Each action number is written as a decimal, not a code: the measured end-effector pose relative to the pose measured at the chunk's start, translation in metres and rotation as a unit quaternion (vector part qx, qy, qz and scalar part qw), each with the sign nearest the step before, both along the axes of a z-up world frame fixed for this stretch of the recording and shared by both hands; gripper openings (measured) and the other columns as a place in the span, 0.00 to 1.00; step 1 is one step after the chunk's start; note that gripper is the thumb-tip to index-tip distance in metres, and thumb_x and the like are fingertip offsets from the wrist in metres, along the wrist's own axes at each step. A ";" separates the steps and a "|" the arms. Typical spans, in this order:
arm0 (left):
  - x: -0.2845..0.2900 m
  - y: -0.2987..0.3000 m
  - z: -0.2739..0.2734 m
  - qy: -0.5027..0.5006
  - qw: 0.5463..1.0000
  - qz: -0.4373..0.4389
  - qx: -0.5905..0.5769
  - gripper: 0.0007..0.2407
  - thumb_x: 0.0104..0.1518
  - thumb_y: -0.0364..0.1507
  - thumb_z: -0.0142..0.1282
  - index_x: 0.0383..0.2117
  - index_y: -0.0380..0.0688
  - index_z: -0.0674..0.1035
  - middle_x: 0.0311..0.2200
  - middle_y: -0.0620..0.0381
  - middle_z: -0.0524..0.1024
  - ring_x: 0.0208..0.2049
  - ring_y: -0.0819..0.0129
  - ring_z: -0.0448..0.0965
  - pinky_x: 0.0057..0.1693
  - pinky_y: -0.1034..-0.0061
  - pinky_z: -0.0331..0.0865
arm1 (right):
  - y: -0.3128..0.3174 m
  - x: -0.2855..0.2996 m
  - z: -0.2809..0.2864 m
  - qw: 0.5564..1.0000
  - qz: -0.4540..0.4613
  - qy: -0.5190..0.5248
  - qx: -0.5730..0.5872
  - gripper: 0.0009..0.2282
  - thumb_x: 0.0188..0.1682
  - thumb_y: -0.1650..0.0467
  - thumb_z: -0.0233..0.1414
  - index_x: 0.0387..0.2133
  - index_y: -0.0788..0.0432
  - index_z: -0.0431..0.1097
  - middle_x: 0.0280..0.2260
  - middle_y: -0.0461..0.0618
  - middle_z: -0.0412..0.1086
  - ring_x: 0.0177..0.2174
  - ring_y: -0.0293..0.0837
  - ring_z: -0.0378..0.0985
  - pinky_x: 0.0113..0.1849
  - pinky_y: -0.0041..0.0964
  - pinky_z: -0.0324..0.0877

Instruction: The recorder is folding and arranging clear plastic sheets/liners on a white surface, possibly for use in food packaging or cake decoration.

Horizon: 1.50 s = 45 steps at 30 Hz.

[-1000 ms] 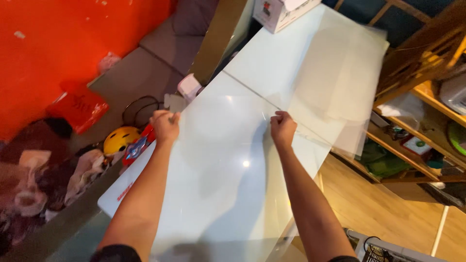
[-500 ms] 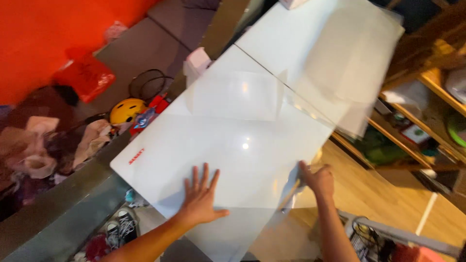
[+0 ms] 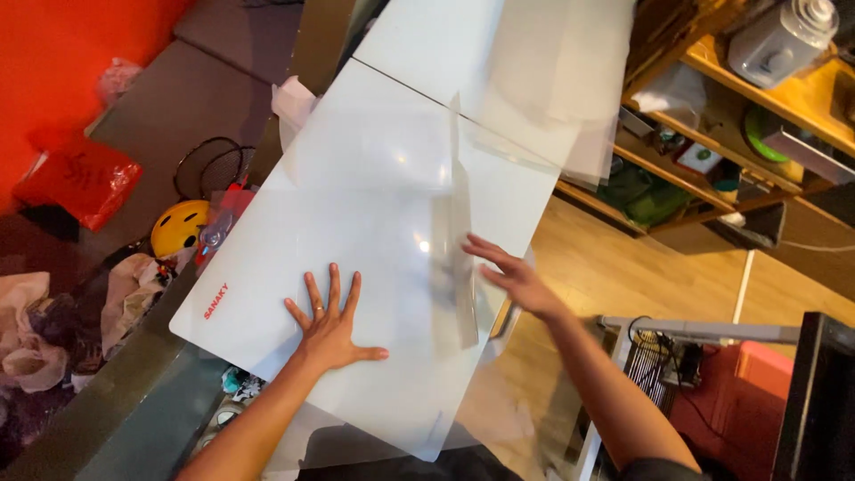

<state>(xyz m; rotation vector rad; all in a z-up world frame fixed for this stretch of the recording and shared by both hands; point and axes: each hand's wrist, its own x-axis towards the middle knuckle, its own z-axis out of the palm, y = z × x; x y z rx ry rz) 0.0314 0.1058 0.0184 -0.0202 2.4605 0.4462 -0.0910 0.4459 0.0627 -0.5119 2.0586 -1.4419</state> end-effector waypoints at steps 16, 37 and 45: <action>0.008 -0.026 -0.001 0.059 0.995 0.013 0.080 0.68 0.24 0.58 0.74 0.70 0.43 0.36 0.73 0.49 0.23 0.71 0.39 0.13 0.66 0.32 0.15 | -0.149 -0.022 -0.083 0.860 -0.058 0.241 0.446 0.58 0.42 0.37 0.45 0.67 0.75 0.30 0.70 0.72 0.26 0.69 0.63 0.22 0.65 0.55 0.27; 0.024 -0.060 -0.059 0.175 0.976 0.025 0.130 0.59 0.33 0.54 0.73 0.70 0.37 0.47 0.74 0.46 0.35 0.74 0.42 0.28 0.69 0.34 0.28 | -0.083 0.164 -0.050 0.917 -0.109 0.241 0.299 0.56 0.36 0.49 0.61 0.67 0.72 0.35 0.67 0.72 0.42 0.63 0.66 0.51 0.61 0.59 0.45; 0.087 -0.192 -0.092 0.216 0.802 0.555 0.047 0.38 0.35 0.40 0.79 0.51 0.28 0.71 0.52 0.34 0.73 0.53 0.42 0.73 0.54 0.51 0.67 | -0.077 0.143 -0.073 0.866 -0.341 0.273 0.242 0.08 0.55 0.70 0.53 0.41 0.62 0.76 0.38 0.63 0.78 0.38 0.59 0.80 0.40 0.48 0.74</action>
